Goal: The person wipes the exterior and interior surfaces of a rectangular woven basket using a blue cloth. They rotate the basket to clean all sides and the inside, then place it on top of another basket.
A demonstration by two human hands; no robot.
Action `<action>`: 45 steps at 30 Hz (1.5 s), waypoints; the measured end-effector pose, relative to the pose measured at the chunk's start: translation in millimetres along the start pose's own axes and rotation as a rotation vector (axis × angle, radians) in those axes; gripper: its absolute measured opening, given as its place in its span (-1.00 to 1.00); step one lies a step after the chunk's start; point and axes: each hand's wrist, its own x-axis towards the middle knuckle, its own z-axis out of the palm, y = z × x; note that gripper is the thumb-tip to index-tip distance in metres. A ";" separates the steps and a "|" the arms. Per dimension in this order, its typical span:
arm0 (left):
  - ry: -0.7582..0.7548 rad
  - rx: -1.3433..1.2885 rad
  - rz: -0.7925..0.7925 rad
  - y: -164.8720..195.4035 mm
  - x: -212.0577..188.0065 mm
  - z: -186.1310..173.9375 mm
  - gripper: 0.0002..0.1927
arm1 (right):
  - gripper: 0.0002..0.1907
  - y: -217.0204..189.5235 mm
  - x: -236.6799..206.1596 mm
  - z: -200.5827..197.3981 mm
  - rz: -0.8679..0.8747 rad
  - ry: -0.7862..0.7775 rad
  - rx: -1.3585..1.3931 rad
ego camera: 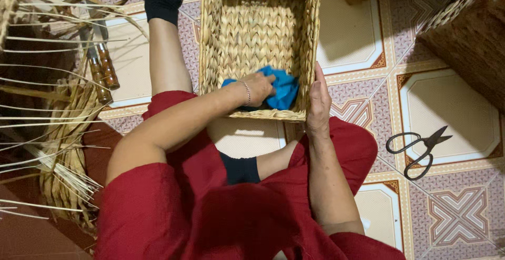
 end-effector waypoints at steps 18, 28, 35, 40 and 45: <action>0.561 0.105 -0.526 -118.5 50.6 -59.4 0.09 | -0.29 -21.2 2.7 6.4 0.002 -0.008 -0.045; 0.230 0.098 -0.319 -98.0 33.8 -40.6 -0.43 | -0.35 -20.7 1.5 7.2 0.025 -0.005 0.027; -0.162 0.029 -0.092 -23.5 -27.3 -6.9 -0.64 | -0.36 -16.4 0.7 9.5 -0.009 0.004 0.050; -0.266 -0.222 -0.138 -29.1 -21.6 -20.7 -0.46 | -0.37 -16.0 -0.9 9.1 -0.012 0.003 0.089; 0.317 -0.815 -0.195 -86.2 30.8 -74.3 -0.39 | -0.39 -19.8 0.4 8.5 0.005 0.006 0.093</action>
